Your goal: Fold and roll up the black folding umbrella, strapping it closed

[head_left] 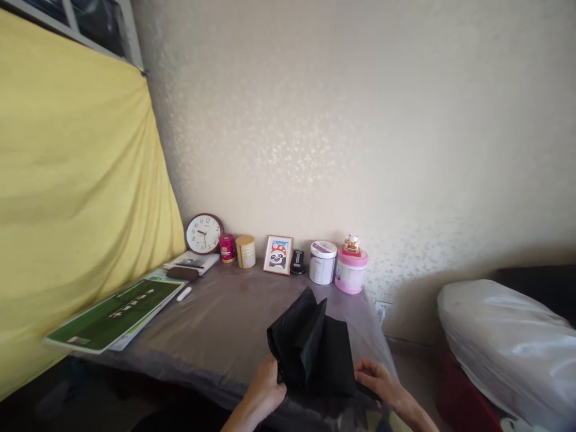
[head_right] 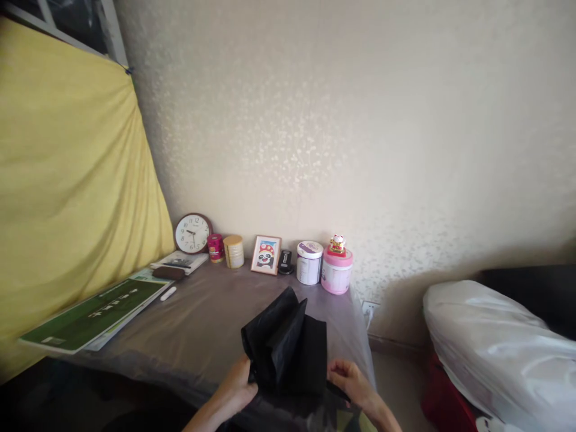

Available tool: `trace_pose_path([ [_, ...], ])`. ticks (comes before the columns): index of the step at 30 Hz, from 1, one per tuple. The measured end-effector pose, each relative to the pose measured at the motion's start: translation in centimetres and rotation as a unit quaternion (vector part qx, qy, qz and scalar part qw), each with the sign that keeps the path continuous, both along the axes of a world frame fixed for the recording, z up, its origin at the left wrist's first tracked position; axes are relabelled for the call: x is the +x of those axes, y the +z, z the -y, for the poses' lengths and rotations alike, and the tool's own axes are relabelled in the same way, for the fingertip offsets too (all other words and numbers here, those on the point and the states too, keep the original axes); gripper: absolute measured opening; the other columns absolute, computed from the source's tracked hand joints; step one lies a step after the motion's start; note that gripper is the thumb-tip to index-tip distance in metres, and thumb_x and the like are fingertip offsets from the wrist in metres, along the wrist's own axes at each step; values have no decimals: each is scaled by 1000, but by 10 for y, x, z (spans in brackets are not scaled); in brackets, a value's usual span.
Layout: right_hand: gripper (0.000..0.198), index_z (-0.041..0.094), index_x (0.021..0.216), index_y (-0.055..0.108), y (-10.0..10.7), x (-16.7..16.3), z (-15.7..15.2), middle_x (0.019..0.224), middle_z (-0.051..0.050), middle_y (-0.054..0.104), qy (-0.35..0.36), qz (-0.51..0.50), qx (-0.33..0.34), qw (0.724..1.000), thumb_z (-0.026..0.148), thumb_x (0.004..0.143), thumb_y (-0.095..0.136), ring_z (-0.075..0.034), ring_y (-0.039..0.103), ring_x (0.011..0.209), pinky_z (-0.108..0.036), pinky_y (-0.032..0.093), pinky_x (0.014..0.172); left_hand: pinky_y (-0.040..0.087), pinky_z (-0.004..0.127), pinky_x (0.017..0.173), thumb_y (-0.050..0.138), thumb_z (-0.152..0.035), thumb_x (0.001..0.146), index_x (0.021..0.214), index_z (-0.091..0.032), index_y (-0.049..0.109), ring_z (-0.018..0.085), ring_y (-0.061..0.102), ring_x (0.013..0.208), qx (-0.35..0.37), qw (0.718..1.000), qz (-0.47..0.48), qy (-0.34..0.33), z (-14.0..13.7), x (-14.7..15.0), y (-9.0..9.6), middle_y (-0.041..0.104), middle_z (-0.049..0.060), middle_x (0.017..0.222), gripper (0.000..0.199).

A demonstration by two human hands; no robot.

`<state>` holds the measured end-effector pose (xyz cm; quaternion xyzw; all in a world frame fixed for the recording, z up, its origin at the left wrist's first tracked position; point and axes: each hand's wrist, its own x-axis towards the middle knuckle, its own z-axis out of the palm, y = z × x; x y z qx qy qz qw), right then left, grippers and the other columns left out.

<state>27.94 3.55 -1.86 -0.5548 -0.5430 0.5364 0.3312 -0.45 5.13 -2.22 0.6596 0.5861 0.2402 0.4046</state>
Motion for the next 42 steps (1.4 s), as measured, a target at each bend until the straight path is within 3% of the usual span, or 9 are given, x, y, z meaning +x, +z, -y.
trace_pose_path([
  [2, 38, 18, 63, 54, -6, 10, 3, 44, 9, 41, -41, 64, 10, 997, 55, 58, 62, -4, 30, 34, -17, 23, 31, 38, 29, 94, 51, 1, 60, 125, -22, 38, 21, 51, 112, 38, 998, -47, -7, 0, 0, -2, 47, 8, 129, 70],
  [5, 34, 19, 64, 57, -6, 23, 6, 44, 7, 44, -115, 163, 57, 978, 54, 61, 58, -7, 39, 34, -20, 31, 33, 41, 33, 90, 49, 2, 62, 131, -18, 32, 24, 56, 103, 56, 992, -113, -16, 5, 1, -3, 44, 13, 128, 75],
  [9, 33, 20, 81, 63, 20, 16, 3, 65, -2, 64, -187, 209, 183, 942, 50, 72, 51, -15, 60, 55, -25, 48, 56, 43, 31, 89, 50, 0, 63, 136, -13, 24, 23, 56, 105, 64, 985, -157, -38, 11, 0, 1, 39, 17, 131, 78],
  [14, 27, 24, 102, 60, 62, -38, -12, 87, -5, 66, -135, 256, 310, 906, 39, 84, 47, -18, 63, 73, -29, 49, 70, 41, 26, 93, 53, -9, 66, 137, -17, 22, 20, 53, 111, 80, 983, -141, -84, 11, -11, 4, 36, 15, 138, 78],
  [18, 37, 27, 123, 47, 74, -80, -24, 91, -4, 63, -35, 329, 371, 868, 25, 87, 39, -17, 61, 77, -28, 48, 70, 36, 25, 98, 50, -11, 69, 135, -19, 29, 18, 48, 117, 112, 986, -93, -85, 12, -13, -2, 46, 9, 132, 70],
  [22, 39, 26, 123, 47, 69, -98, -38, 99, -5, 61, -19, 372, 393, 841, 18, 87, 35, -15, 62, 79, -26, 48, 68, 41, 26, 93, 47, -5, 68, 140, -19, 17, 19, 53, 112, 105, 982, -147, -60, 18, -5, -3, 40, 10, 138, 80],
  [25, 29, 22, 105, 56, 65, -101, -50, 94, -5, 61, -28, 387, 391, 835, 19, 89, 33, -15, 62, 78, -24, 47, 69, 46, 28, 85, 45, 1, 64, 142, -21, 9, 23, 59, 104, 96, 968, -221, -68, 22, 2, 3, 29, 13, 145, 88],
  [32, 24, 22, 92, 58, 63, -111, -77, 89, -4, 61, -68, 376, 387, 839, 22, 91, 34, -15, 61, 77, -23, 45, 67, 52, 33, 72, 49, 5, 58, 141, -19, 12, 27, 66, 86, 76, 939, -322, -97, 25, 12, 14, 22, 19, 146, 94],
  [42, 24, 25, 88, 59, 5, -137, -99, 85, -2, 61, -64, 419, 408, 809, 21, 91, 35, -15, 58, 83, -24, 45, 74, 55, 29, 60, 32, 1, 75, 137, -29, 27, 20, 67, 73, 161, 919, -358, -39, 21, 23, -32, 39, 10, 140, 69],
])
